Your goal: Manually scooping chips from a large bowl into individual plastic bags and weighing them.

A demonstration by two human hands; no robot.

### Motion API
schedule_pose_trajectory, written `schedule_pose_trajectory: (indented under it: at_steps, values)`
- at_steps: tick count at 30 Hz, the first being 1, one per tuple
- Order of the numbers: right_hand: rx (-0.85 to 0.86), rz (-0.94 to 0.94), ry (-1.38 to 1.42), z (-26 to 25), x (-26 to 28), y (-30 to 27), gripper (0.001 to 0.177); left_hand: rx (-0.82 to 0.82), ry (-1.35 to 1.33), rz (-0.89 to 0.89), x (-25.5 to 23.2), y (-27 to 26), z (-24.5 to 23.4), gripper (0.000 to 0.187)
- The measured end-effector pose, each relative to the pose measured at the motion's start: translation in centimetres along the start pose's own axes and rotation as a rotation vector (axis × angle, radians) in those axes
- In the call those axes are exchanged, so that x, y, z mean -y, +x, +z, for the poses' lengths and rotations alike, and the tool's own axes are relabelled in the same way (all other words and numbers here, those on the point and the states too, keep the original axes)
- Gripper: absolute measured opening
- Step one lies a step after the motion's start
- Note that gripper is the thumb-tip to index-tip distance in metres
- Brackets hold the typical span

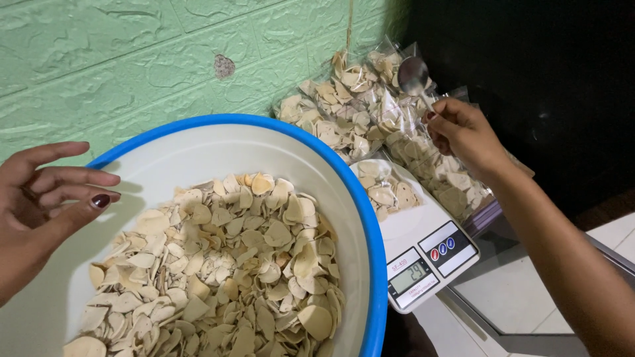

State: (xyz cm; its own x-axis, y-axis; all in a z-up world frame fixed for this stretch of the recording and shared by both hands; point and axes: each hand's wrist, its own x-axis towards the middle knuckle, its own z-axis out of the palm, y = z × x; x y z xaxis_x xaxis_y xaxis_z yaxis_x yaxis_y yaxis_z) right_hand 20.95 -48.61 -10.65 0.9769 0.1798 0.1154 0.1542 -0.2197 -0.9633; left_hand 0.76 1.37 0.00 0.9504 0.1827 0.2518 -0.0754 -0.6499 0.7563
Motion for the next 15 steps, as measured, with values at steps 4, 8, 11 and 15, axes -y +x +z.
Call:
schedule_pose_trajectory:
  at_steps: [4, 8, 11, 15]
  values:
    - [0.017, 0.098, -0.19, 1.6, 1.1, -0.7, 0.012, -0.004, -0.03, 0.004, 0.2, 0.0, 0.0, 0.061]
    - [0.064, 0.274, -0.47, 4.4, 2.1, -1.4, 0.035, -0.01, -0.029, 0.006, 0.0, 0.0, 0.0, 0.06]
    - [0.117, 0.311, -0.528, 5.7, 1.6, -2.3, 0.041, -0.021, -0.072, -0.005, 0.4, -0.1, 0.1, 0.06]
    - [0.104, 0.358, -0.526, 6.5, 1.2, -2.9, 0.023, -0.025, -0.054, -0.022, 0.0, -0.1, 0.1, 0.061]
